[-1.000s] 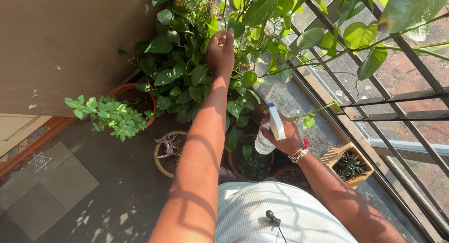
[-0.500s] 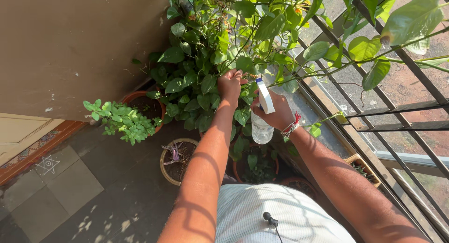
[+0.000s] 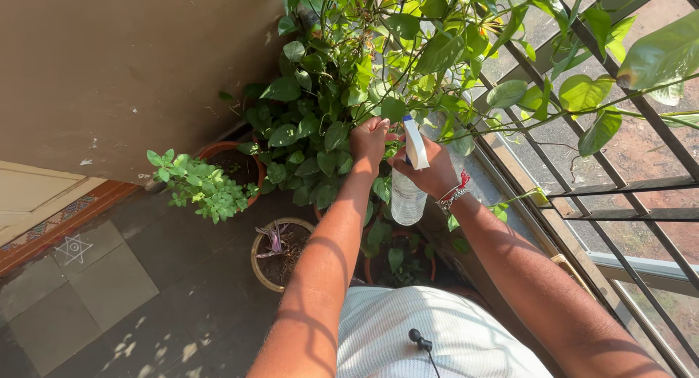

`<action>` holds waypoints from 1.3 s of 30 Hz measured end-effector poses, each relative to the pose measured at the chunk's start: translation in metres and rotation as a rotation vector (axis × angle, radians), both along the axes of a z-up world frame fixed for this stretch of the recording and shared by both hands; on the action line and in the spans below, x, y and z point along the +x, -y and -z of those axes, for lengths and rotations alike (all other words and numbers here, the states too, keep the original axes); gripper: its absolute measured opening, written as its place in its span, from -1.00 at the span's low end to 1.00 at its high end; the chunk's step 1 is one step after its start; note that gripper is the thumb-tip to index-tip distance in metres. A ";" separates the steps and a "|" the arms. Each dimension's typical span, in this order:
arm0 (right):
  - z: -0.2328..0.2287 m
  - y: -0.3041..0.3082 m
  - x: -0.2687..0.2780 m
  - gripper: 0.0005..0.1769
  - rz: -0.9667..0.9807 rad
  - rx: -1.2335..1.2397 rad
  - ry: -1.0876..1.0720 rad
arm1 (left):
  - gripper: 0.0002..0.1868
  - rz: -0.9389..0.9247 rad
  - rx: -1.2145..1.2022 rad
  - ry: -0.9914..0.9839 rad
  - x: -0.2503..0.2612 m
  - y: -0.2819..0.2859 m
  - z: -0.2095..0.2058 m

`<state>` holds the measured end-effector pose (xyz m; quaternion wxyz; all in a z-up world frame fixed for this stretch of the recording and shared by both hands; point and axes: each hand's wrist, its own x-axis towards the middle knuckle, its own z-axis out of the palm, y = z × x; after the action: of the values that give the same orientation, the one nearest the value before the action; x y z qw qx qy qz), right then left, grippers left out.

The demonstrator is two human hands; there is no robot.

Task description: The person uses a spray bottle to mist water onto several potted plants on a balcony. They systematically move from one plant to another, spraying the leaves and soil of each.

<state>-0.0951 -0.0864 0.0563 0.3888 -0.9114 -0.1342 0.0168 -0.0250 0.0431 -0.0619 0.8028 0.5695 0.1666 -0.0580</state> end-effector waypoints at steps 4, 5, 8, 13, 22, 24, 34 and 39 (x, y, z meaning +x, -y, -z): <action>-0.006 -0.001 -0.007 -0.45 -0.002 0.011 0.000 | -0.71 -0.009 -0.067 -0.007 0.002 -0.008 0.009; -0.006 0.002 -0.012 -0.45 0.013 0.077 -0.029 | -0.70 -0.004 -0.054 0.009 0.001 -0.011 0.014; -0.002 0.015 -0.029 -0.47 0.042 0.125 0.001 | -0.69 0.002 -0.029 0.045 -0.003 -0.034 0.030; 0.012 0.037 -0.054 -0.45 0.127 0.057 -0.067 | -0.71 -0.017 0.031 -0.062 -0.041 -0.086 0.063; 0.060 0.050 -0.093 -0.43 0.200 0.009 -0.202 | -0.63 0.189 0.301 -0.427 -0.100 -0.083 0.148; 0.072 0.051 -0.099 -0.43 0.223 0.058 -0.214 | -0.58 0.267 0.288 -0.382 -0.112 -0.060 0.173; 0.107 0.042 -0.128 -0.39 0.141 -0.129 -0.418 | -0.27 0.442 0.042 -0.434 -0.157 0.040 0.251; 0.106 0.049 -0.136 -0.42 0.094 -0.073 -0.384 | -0.23 0.392 0.020 -0.491 -0.151 0.037 0.263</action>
<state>-0.2313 -0.1354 -0.0494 0.3741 -0.9102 -0.0140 0.1771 -0.1761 0.0063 -0.3251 0.7066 0.5675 0.2433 -0.3457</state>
